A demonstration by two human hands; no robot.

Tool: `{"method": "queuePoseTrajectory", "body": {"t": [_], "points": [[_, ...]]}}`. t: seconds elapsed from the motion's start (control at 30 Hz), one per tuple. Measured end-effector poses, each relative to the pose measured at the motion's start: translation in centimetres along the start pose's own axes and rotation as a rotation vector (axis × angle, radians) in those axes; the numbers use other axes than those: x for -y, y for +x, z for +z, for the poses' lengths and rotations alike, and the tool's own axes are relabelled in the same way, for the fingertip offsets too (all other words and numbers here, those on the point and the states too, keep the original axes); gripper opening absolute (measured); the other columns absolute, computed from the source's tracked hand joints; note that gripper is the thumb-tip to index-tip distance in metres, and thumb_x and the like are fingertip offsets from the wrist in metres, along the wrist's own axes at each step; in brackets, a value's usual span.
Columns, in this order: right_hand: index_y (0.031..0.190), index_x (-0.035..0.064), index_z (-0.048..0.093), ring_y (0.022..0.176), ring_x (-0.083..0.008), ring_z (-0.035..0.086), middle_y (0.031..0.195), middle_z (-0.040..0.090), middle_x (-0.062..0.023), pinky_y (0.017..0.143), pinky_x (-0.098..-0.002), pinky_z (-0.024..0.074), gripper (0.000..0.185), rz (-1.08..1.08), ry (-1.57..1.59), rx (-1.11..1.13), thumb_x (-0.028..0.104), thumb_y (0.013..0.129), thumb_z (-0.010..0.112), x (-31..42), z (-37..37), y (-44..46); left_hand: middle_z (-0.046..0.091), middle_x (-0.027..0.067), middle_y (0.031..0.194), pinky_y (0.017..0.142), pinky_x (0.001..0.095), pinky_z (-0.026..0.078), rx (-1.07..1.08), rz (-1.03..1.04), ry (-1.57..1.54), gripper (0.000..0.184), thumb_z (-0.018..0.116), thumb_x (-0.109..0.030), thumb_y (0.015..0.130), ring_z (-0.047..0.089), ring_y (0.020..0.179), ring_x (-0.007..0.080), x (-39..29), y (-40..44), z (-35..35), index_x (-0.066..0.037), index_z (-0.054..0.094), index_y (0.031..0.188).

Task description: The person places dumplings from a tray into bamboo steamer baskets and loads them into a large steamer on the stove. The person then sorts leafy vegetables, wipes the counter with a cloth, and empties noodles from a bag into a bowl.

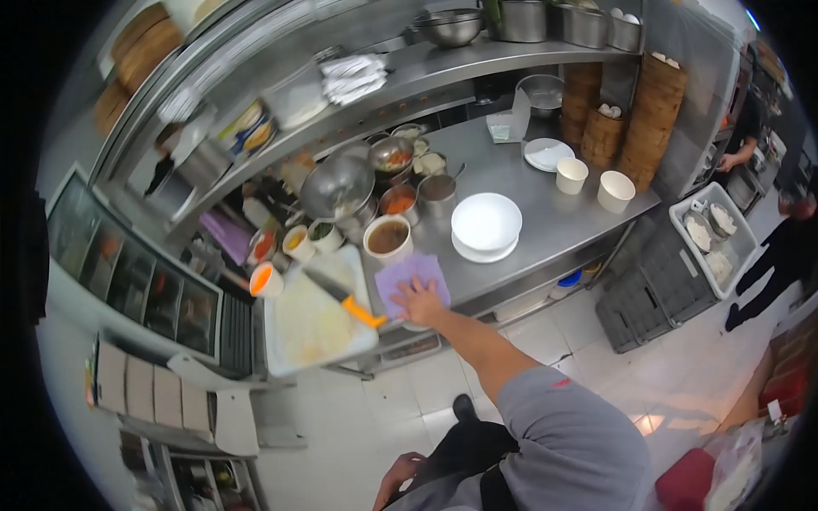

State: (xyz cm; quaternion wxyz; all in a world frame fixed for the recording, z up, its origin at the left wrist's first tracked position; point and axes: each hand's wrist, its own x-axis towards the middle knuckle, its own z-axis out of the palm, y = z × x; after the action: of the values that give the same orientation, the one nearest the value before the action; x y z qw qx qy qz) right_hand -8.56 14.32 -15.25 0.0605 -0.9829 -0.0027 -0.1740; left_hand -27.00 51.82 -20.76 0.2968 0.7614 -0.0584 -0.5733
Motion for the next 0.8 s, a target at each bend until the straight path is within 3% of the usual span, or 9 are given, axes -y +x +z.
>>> {"method": "queuePoseTrajectory", "body": {"t": [0.07,0.13,0.2,0.27,0.33,0.43,0.57,0.67,0.8], "points": [[0.118,0.0121,0.051,0.118,-0.0382,0.042,0.125,0.047,-0.0101,0.086,-0.0575,0.0416,0.038,0.028,0.15,0.3,0.031,0.085,0.054,-0.3,-1.0,0.9,0.068,0.0099,0.075,0.066,0.0291,0.05,-0.082,0.245,0.183,0.03,0.057,-0.014,0.082,0.066,0.073,0.0186,-5.2,1.3,-2.2,-0.001,0.058,0.109],[0.107,0.0091,0.055,0.109,-0.0385,0.05,0.115,0.054,-0.0151,0.081,-0.0515,0.0458,0.028,0.053,0.224,0.324,0.027,0.085,0.054,-1.1,-1.1,-1.0,0.069,0.0092,0.079,0.065,0.0266,0.05,0.061,0.308,-0.095,0.028,0.058,-0.015,0.082,0.065,0.071,0.0138,-7.9,3.6,-3.4,-0.002,0.059,0.107],[0.103,0.0069,0.056,0.096,-0.0381,0.057,0.104,0.057,-0.0181,0.078,-0.0469,0.047,0.027,0.028,0.393,0.237,0.027,0.085,0.056,-4.5,-3.9,-4.0,0.069,0.0065,0.08,0.068,0.0255,0.05,0.011,0.437,0.289,0.024,0.061,-0.014,0.081,0.065,0.074,0.0118,-11.0,3.6,-4.2,-0.006,0.062,0.103],[0.102,0.0055,0.057,0.091,-0.0366,0.058,0.101,0.058,-0.0188,0.075,-0.0447,0.0475,0.026,0.464,0.614,0.195,0.024,0.084,0.058,-9.4,-12.9,-5.5,0.069,0.0066,0.081,0.068,0.026,0.051,0.046,0.37,0.323,0.024,0.06,-0.015,0.081,0.065,0.074,0.0125,-12.2,5.0,-4.8,-0.006,0.062,0.103],[0.102,0.0046,0.057,0.083,-0.0392,0.058,0.099,0.057,-0.0185,0.073,-0.0438,0.0475,0.025,0.462,0.584,-0.137,0.021,0.083,0.06,-16.3,-18.5,-5.7,0.069,0.0068,0.081,0.069,0.0264,0.051,0.101,0.234,0.255,0.024,0.06,-0.015,0.08,0.065,0.075,0.0131,-12.8,6.3,-4.2,-0.006,0.063,0.102],[0.102,0.007,0.059,0.085,-0.0362,0.055,0.098,0.054,-0.0157,0.073,-0.0422,0.0473,0.022,0.378,0.393,-0.343,0.016,0.082,0.061,-25.9,-24.9,-1.5,0.069,0.0071,0.082,0.069,0.0271,0.051,0.102,0.117,0.244,0.024,0.06,-0.016,0.08,0.065,0.076,0.0141,-15.2,8.4,-2.5,-0.006,0.063,0.102],[0.113,0.012,0.059,0.106,-0.0337,0.049,0.114,0.052,-0.0139,0.085,-0.0436,0.0442,0.033,0.272,0.355,-0.264,0.02,0.081,0.06,-36.6,-19.8,5.1,0.069,0.0074,0.083,0.07,0.0281,0.051,0.036,0.067,0.258,0.024,0.059,-0.017,0.08,0.065,0.077,0.0154,-20.3,9.9,-1.1,-0.007,0.063,0.101],[0.119,0.0105,0.058,0.118,-0.0348,0.042,0.128,0.046,-0.013,0.098,-0.0517,0.0336,0.039,0.469,0.225,0.01,0.027,0.083,0.056,-40.8,-8.2,8.9,0.069,0.0077,0.084,0.07,0.0288,0.051,-0.014,0.035,0.272,0.023,0.058,-0.018,0.08,0.065,0.078,0.0164,-23.8,10.0,-1.0,-0.007,0.064,0.1],[0.12,0.007,0.057,0.124,-0.0408,0.036,0.134,0.044,-0.0169,0.103,-0.0589,0.0217,0.042,0.47,0.056,-0.078,0.028,0.085,0.048,-45.5,2.1,17.4,0.068,0.008,0.085,0.071,0.0298,0.052,-0.121,-0.038,0.288,0.023,0.058,-0.019,0.08,0.065,0.079,0.0177,-27.6,9.8,-2.8,-0.007,0.064,0.099]]}}
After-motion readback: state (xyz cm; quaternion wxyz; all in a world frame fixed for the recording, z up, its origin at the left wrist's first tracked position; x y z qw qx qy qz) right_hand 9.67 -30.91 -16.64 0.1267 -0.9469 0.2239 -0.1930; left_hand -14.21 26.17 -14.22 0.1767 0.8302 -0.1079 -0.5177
